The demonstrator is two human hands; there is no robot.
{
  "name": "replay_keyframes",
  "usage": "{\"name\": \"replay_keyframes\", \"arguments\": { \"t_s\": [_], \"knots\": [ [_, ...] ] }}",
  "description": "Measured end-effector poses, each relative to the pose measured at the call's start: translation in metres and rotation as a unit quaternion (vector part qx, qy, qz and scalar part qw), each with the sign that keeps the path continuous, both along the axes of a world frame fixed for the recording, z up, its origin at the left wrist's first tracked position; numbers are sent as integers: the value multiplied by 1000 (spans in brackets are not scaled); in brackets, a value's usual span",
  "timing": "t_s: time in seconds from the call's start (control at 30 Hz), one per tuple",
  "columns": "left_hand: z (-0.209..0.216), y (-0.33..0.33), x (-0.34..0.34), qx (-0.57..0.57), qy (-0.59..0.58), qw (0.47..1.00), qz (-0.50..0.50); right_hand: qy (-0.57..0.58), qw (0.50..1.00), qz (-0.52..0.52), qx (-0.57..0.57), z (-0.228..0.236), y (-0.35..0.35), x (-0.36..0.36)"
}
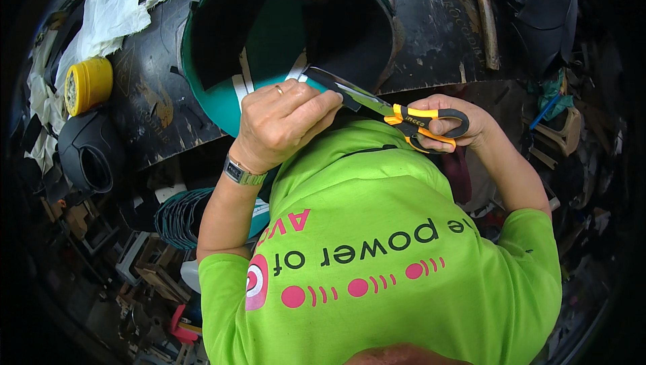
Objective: The person assembles a helmet by cutting black foam pieces with scissors, placing them inside a teal helmet shell, and tapping them with a hammer. The person repeats this process for multiple helmet sections, trimming and fitting foam inserts.
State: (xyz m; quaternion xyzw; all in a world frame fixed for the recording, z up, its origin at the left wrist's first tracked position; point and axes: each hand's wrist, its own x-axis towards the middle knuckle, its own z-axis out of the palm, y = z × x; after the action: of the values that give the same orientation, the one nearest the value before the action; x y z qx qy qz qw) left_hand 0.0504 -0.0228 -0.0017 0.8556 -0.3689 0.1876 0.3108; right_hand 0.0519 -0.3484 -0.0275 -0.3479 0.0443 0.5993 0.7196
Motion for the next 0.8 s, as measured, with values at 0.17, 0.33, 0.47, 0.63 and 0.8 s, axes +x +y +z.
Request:
{"name": "replay_keyframes", "arguments": {
  "t_s": [0.17,0.33,0.47,0.63,0.8],
  "knots": [
    [1,0,1,-15,10,1000,-2,13,1000,0,-13,3,-3,3],
    [4,2,-1,-34,35,999,7,35,999,20,6,4,-5,1],
    [3,6,-3,-45,54,998,3,19,997,6,74,-1,-2,0],
    [1,7,-3,-66,48,996,-39,37,998,-9,45,-6,6,-4],
    [1,4,-1,-62,38,996,-47,28,999,-12,21,-2,8,-8]
  ]
}}
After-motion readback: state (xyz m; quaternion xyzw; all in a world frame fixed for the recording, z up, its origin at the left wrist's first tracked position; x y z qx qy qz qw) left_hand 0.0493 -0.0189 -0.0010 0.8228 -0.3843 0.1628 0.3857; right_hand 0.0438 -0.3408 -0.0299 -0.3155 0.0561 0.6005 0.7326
